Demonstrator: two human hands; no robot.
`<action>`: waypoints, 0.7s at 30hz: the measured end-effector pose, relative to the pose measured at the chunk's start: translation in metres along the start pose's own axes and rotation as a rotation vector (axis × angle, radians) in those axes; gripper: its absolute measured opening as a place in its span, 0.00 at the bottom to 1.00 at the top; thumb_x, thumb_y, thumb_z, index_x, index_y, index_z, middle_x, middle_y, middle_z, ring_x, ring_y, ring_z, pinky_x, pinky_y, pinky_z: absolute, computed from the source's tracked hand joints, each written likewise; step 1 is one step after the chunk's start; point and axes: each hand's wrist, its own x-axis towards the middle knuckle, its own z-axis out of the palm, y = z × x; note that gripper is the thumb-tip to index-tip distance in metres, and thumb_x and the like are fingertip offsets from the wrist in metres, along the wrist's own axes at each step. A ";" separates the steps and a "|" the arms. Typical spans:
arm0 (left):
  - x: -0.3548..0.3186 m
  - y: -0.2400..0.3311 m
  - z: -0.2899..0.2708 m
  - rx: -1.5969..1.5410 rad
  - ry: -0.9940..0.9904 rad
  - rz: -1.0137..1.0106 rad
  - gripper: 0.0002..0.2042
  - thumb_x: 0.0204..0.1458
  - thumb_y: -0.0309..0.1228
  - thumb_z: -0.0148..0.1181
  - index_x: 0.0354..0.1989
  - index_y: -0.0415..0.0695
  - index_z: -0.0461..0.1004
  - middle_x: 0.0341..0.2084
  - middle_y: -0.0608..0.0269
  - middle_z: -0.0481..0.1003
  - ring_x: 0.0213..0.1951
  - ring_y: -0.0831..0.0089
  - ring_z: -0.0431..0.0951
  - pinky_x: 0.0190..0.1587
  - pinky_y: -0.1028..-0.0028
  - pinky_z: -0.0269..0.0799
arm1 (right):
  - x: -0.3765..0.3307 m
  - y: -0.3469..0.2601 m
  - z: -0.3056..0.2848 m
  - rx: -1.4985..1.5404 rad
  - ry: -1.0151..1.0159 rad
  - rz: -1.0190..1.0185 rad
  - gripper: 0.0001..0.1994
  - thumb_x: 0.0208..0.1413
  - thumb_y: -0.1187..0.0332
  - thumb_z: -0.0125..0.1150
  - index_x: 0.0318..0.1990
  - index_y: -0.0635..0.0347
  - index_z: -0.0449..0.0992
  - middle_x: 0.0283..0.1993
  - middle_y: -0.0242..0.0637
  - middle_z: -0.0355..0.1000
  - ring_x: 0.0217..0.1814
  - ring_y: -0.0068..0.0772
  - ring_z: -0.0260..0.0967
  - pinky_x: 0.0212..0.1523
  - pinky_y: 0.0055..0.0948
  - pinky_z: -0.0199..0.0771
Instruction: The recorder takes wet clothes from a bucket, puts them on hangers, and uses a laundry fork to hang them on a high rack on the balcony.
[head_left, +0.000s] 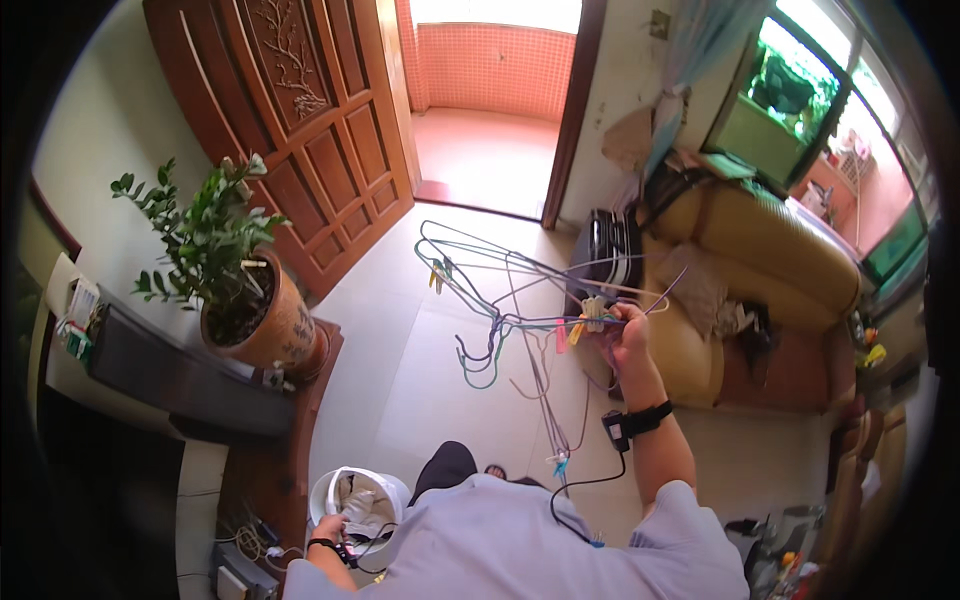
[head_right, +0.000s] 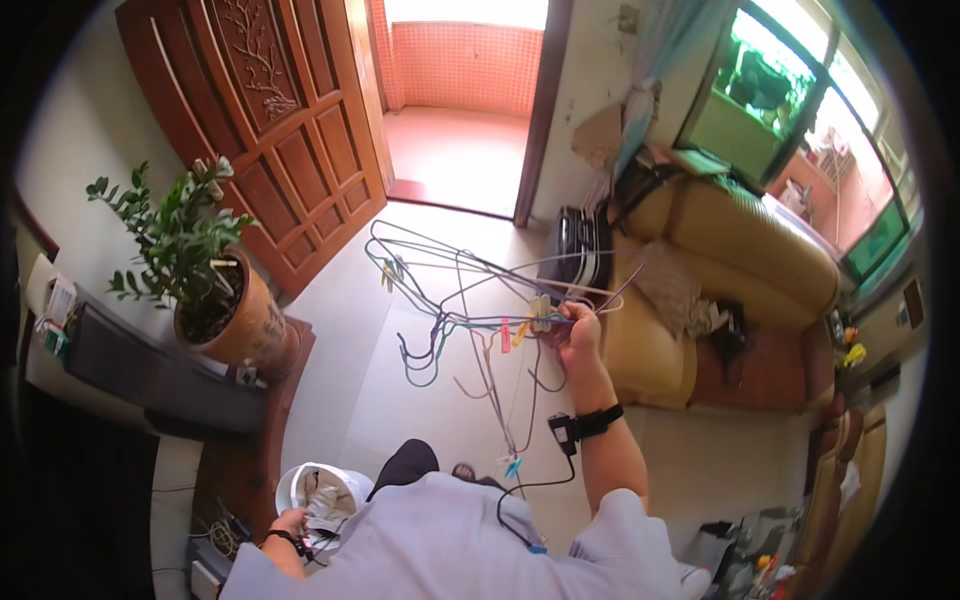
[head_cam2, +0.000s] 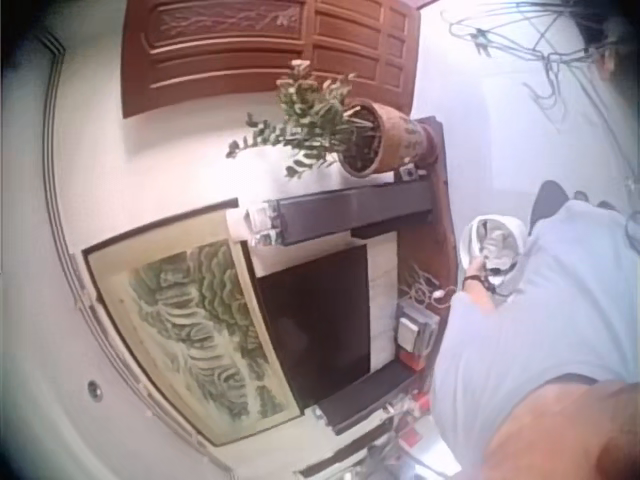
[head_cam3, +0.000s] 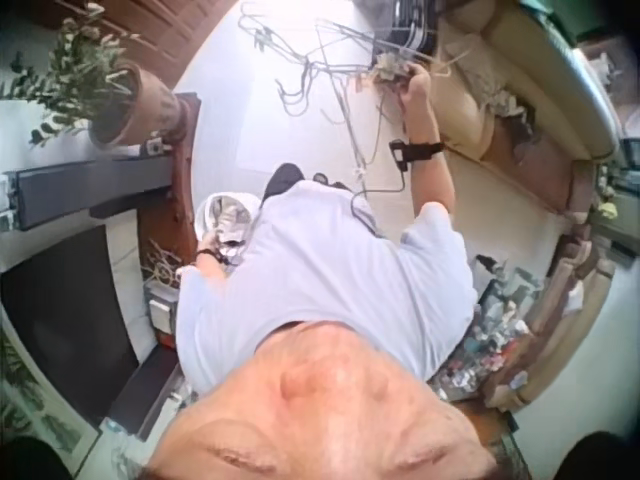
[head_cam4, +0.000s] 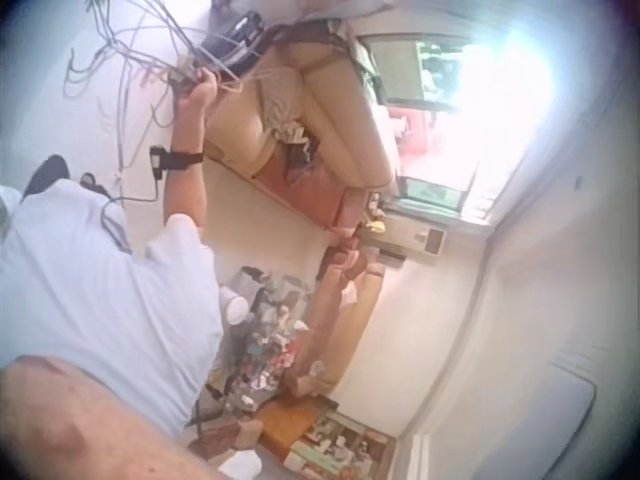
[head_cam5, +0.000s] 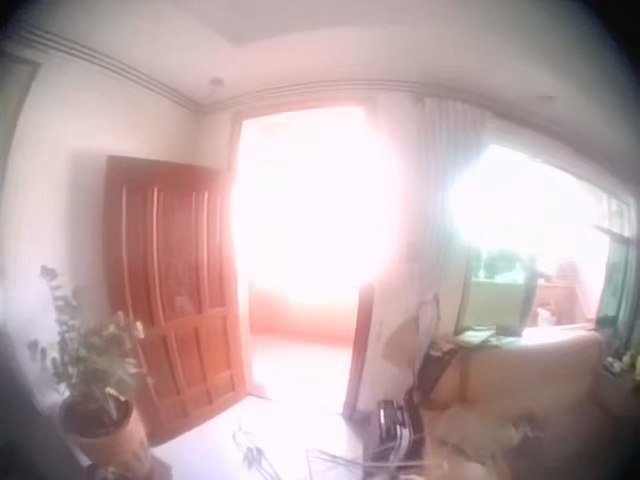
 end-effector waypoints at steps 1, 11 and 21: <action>0.005 0.038 0.007 -0.008 -0.002 -0.001 0.08 0.56 0.28 0.66 0.40 0.38 0.75 0.22 0.61 0.69 0.21 0.66 0.71 0.23 0.61 0.72 | 0.029 -0.008 0.021 0.033 0.026 0.020 0.12 0.63 0.65 0.49 0.25 0.52 0.63 0.36 0.47 0.76 0.44 0.58 0.78 0.46 0.66 0.81; 0.079 0.388 0.114 -0.010 -0.162 -0.051 0.07 0.61 0.28 0.63 0.34 0.42 0.71 0.18 0.62 0.65 0.19 0.65 0.69 0.23 0.59 0.71 | 0.327 -0.060 0.135 0.067 0.018 0.036 0.13 0.63 0.64 0.47 0.24 0.50 0.65 0.31 0.40 0.74 0.41 0.52 0.79 0.43 0.62 0.84; 0.157 0.709 0.186 0.071 -0.191 -0.053 0.09 0.57 0.29 0.67 0.38 0.40 0.72 0.20 0.61 0.67 0.21 0.64 0.71 0.24 0.59 0.73 | 0.612 -0.102 0.240 0.076 0.020 0.041 0.14 0.65 0.63 0.44 0.24 0.51 0.66 0.30 0.41 0.74 0.42 0.52 0.78 0.47 0.64 0.81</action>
